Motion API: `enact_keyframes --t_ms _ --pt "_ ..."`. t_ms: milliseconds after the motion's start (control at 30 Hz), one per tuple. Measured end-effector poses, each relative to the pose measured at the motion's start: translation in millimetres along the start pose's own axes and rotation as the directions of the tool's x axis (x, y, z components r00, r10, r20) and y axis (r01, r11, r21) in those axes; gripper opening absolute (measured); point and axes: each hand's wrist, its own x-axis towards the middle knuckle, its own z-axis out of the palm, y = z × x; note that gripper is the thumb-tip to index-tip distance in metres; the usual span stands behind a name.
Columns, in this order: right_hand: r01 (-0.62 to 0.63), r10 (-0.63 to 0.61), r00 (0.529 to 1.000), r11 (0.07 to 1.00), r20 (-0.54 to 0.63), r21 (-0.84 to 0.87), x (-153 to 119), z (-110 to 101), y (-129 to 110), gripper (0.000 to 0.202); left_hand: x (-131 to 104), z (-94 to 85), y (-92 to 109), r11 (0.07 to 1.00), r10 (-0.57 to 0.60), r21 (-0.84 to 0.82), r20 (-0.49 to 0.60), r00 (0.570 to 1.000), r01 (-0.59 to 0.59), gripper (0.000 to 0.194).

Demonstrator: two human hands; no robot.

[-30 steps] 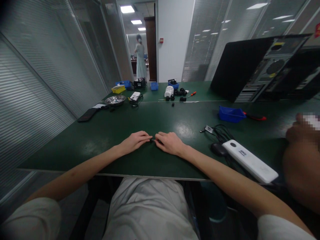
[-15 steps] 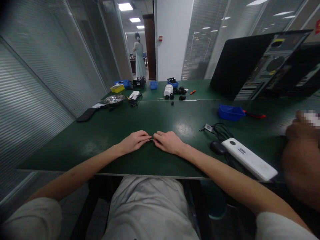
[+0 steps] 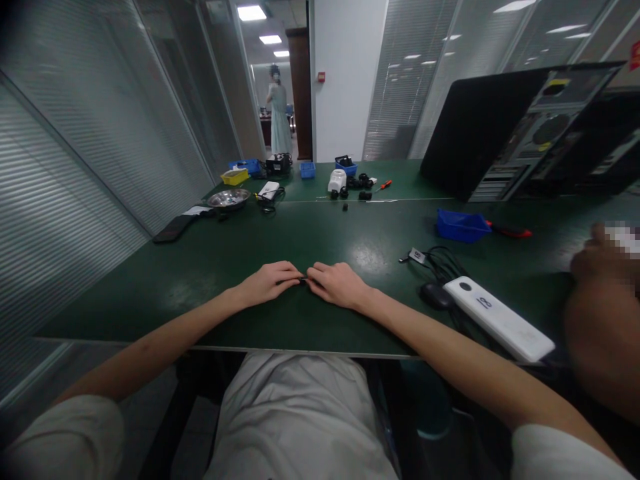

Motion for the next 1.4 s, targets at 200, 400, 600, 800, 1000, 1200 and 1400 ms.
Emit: enact_keyframes --t_ms 200,400,600,800,1000,1200,1400 --pt "0.021 -0.021 1.0 0.999 0.002 -0.037 0.2 2.0 -0.8 0.029 0.7 2.4 0.4 1.0 0.001 -0.001 0.016 1.0 -0.001 0.029" --pt "-0.026 0.028 0.999 0.998 -0.021 0.059 0.0 4.2 0.9 0.029 3.0 3.2 -2.2 0.99 -0.061 -0.129 -0.045 0.997 0.054 0.03" --pt "-0.018 0.021 0.999 0.997 -0.026 0.081 0.9 4.1 0.4 0.029 4.2 4.1 -0.6 0.98 -0.084 -0.187 -0.068 0.994 0.07 0.029" --pt "-0.007 0.007 1.0 0.998 -0.008 0.062 0.8 0.9 -0.6 0.028 1.1 -1.6 -7.3 0.983 -0.135 -0.148 -0.155 0.979 0.112 0.027" --pt "-0.006 0.007 1.0 0.999 -0.008 0.052 1.3 0.0 -0.6 0.029 3.2 0.9 -29.2 0.99 -0.138 0.003 -0.167 0.976 0.14 0.03" --pt "-0.004 0.005 1.0 0.998 -0.011 0.07 1.0 0.0 -0.1 0.028 3.4 0.0 -30.9 0.978 -0.062 0.192 -0.076 0.995 0.075 0.023" --pt "-0.01 0.012 1.0 0.996 -0.027 0.088 -0.4 0.4 2.2 0.03 1.1 -9.8 -17.5 0.978 -0.001 0.206 -0.062 0.998 0.014 0.028"
